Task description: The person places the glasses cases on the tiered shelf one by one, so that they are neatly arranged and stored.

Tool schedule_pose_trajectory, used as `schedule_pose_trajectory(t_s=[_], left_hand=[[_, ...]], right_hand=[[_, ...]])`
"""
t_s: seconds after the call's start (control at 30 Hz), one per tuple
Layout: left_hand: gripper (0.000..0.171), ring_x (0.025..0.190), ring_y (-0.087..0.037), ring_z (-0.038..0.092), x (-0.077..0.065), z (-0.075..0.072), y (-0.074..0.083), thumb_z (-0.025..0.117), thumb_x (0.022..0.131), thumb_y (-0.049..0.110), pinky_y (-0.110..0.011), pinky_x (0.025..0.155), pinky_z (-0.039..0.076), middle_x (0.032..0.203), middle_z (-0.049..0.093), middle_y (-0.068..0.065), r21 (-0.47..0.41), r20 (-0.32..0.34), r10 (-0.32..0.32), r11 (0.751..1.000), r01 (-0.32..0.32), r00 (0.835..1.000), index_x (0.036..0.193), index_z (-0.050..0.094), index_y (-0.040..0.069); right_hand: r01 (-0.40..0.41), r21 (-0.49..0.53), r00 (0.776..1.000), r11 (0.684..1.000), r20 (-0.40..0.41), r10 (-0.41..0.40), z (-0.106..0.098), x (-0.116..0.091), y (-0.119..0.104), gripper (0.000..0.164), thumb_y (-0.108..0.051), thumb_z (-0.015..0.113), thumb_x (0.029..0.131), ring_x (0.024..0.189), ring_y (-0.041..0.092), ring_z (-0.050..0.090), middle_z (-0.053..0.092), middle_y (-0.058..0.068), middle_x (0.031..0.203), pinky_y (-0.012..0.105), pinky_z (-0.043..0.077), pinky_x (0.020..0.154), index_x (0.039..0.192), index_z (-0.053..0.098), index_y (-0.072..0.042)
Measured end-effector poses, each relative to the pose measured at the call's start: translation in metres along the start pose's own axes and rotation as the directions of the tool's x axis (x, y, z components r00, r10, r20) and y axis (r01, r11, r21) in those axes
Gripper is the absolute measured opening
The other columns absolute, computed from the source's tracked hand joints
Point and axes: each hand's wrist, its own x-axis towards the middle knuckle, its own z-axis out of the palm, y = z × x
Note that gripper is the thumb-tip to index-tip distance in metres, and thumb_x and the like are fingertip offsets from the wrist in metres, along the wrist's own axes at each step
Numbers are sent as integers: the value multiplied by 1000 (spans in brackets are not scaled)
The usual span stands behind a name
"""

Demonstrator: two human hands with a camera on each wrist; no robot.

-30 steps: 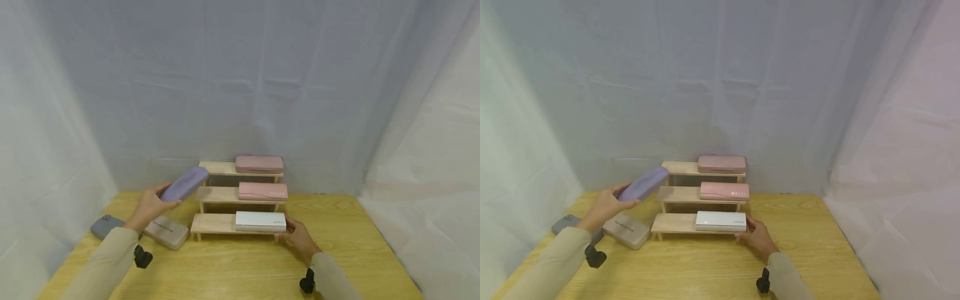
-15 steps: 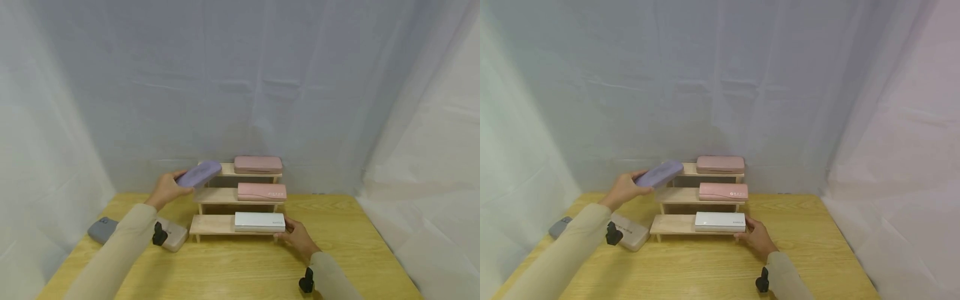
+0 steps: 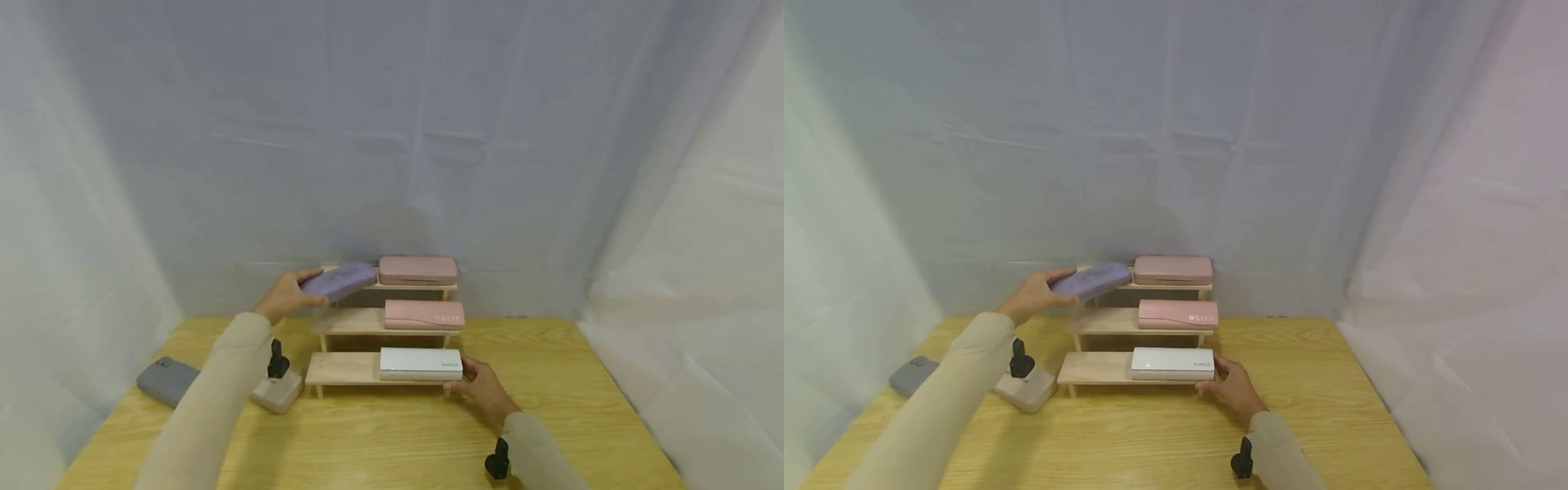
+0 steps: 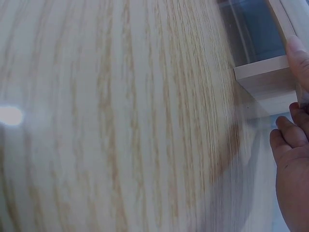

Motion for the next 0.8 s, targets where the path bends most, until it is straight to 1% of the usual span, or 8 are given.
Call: schedule_pose_trajectory(t_s=[0.13, 0.23, 0.3, 0.37, 0.47, 0.57, 0.7, 0.8], left_hand=[[77, 129, -40, 41, 1, 2, 0, 76, 81, 11, -49, 110, 33, 146, 37, -28, -36, -54, 2, 999, -4, 999, 146, 36, -1], [78, 134, -41, 36, 1, 4, -2, 77, 81, 15, -48, 112, 31, 147, 36, -28, -19, -149, 0, 1000, -3, 989, 144, 36, -6], [79, 135, -42, 34, 0, 8, -3, 77, 82, 18, -48, 112, 30, 146, 37, -29, 0, -229, -6, 1000, 6, 973, 143, 36, -9], [79, 135, -41, 36, 0, 13, -7, 78, 81, 21, -48, 111, 32, 144, 40, -29, 13, -317, -5, 1000, 10, 948, 142, 38, -10], [76, 130, -42, 42, 2, 25, -10, 80, 79, 20, -47, 109, 35, 138, 46, -30, 7, -448, -3, 1000, 7, 894, 137, 44, -11], [72, 126, -42, 47, 6, 35, -8, 81, 78, 20, -47, 107, 37, 133, 51, -31, -17, -540, -28, 1000, 23, 841, 133, 48, -12], [70, 126, -42, 46, 10, 43, -3, 80, 79, 19, -47, 108, 37, 133, 50, -31, -79, -605, -91, 995, 54, 791, 133, 47, -12], [67, 122, -40, 50, 12, 47, -2, 79, 79, 13, -46, 104, 41, 130, 53, -31, -140, -642, -121, 989, 39, 757, 133, 48, -12]], right_hand=[[5, -14, 1000, 1000, 6, -4, 1, 1, -1, 85, -11, 78, 79, 125, 36, 49, 44, 28, 141, 21, 49, 90, 146, 30, 8], [-4, -12, 1000, 1000, 10, 4, 1, 1, -1, 84, -11, 78, 79, 127, 36, 48, 44, 28, 141, 21, 48, 91, 146, 30, 7], [-8, -13, 1000, 1000, 11, 8, 1, 0, -1, 84, -11, 78, 79, 127, 36, 47, 44, 27, 141, 20, 48, 91, 146, 30, 7], [-7, -19, 1000, 1000, 11, 7, 1, 0, -1, 84, -12, 78, 79, 127, 36, 47, 43, 27, 141, 20, 48, 91, 146, 30, 7], [-10, -34, 1000, 999, 7, 10, 1, -3, -6, 84, -10, 77, 79, 127, 37, 47, 43, 28, 142, 21, 48, 92, 146, 30, 7], [-3, -42, 1000, 999, 1, 3, 2, -3, -7, 84, -10, 77, 79, 128, 38, 46, 43, 28, 142, 21, 48, 92, 146, 29, 8], [23, -35, 1000, 999, -3, -23, 2, -1, -2, 84, -9, 77, 79, 126, 38, 48, 44, 29, 140, 20, 48, 91, 145, 29, 9], [27, -25, 1000, 999, -10, -28, 2, -1, 1, 84, -9, 78, 78, 125, 36, 49, 46, 28, 139, 19, 48, 90, 145, 30, 9]])
